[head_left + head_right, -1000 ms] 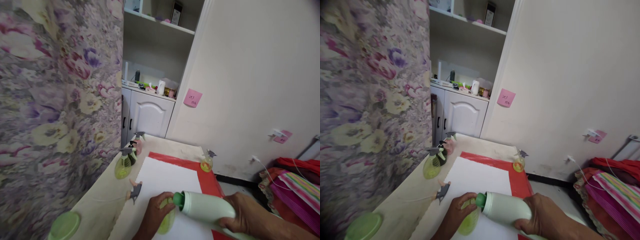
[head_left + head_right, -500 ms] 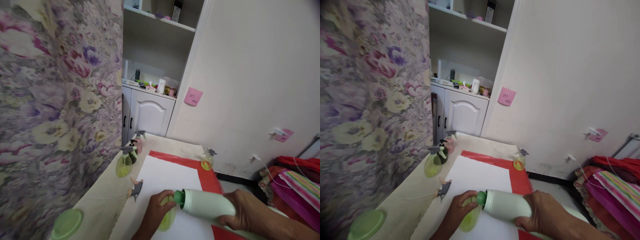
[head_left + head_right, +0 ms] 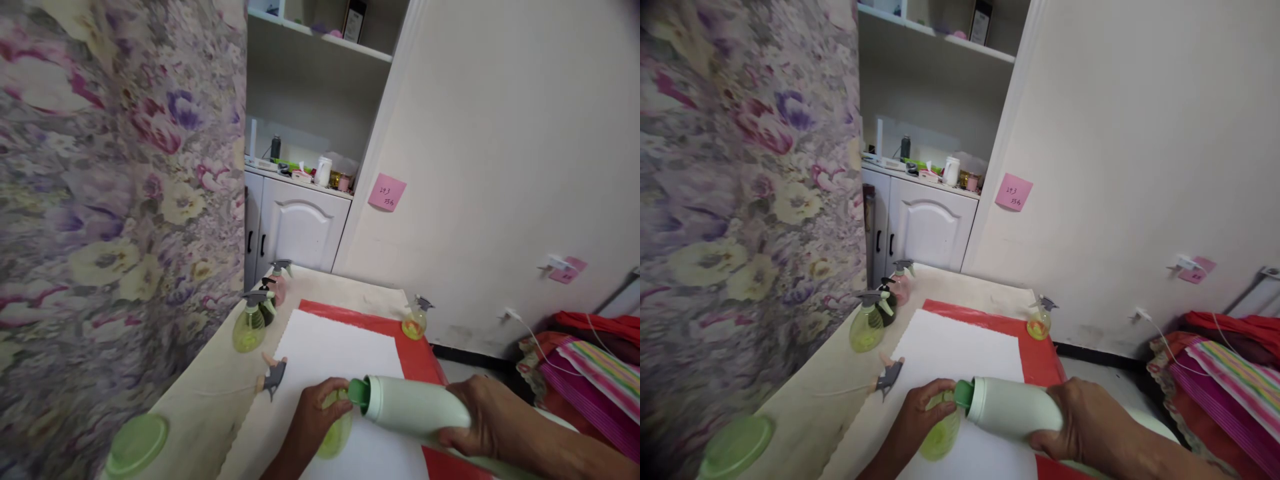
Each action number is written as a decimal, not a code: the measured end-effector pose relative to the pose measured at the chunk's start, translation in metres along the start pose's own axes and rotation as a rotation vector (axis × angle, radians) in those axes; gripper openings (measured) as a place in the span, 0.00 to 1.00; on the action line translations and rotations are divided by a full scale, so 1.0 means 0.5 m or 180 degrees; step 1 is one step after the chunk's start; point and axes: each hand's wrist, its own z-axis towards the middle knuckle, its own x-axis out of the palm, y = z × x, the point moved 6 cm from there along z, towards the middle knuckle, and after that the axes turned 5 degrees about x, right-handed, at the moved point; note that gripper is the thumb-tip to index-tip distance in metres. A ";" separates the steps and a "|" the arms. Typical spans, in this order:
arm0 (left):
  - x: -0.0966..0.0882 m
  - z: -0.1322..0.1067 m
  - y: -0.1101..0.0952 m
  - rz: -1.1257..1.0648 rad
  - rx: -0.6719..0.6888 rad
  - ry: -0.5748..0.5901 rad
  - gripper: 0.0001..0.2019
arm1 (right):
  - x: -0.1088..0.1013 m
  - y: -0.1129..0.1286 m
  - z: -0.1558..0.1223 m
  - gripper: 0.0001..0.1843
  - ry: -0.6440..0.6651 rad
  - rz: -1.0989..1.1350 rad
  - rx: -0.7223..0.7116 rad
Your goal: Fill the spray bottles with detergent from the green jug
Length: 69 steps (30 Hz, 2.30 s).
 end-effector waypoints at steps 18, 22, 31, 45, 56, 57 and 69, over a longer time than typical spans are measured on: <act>0.000 -0.001 0.013 -0.0050 -0.0078 -0.0090 0.09 | -0.003 0.015 -0.001 0.16 0.0250 -0.0628 0.0182; -0.001 0.001 0.012 -0.0094 -0.0070 -0.0067 0.10 | 0.001 0.009 0.003 0.16 0.0194 -0.0698 0.0104; -0.004 0.000 0.009 -0.0078 -0.0046 -0.0055 0.09 | -0.004 0.017 0.000 0.15 0.0212 -0.0629 0.0158; -0.003 0.000 0.011 -0.0087 -0.0066 -0.0039 0.10 | -0.012 0.032 0.000 0.14 0.0291 -0.0646 0.0238; -0.002 0.000 0.000 -0.0038 -0.0094 -0.0028 0.10 | -0.019 0.042 0.000 0.15 0.0308 -0.0713 0.0259; -0.002 0.000 -0.001 -0.0040 -0.0094 -0.0022 0.10 | -0.017 0.040 -0.001 0.15 0.0298 -0.0710 0.0244; 0.000 0.000 -0.009 -0.0133 -0.0092 0.0036 0.09 | -0.018 0.034 -0.003 0.15 0.0262 -0.0674 0.0147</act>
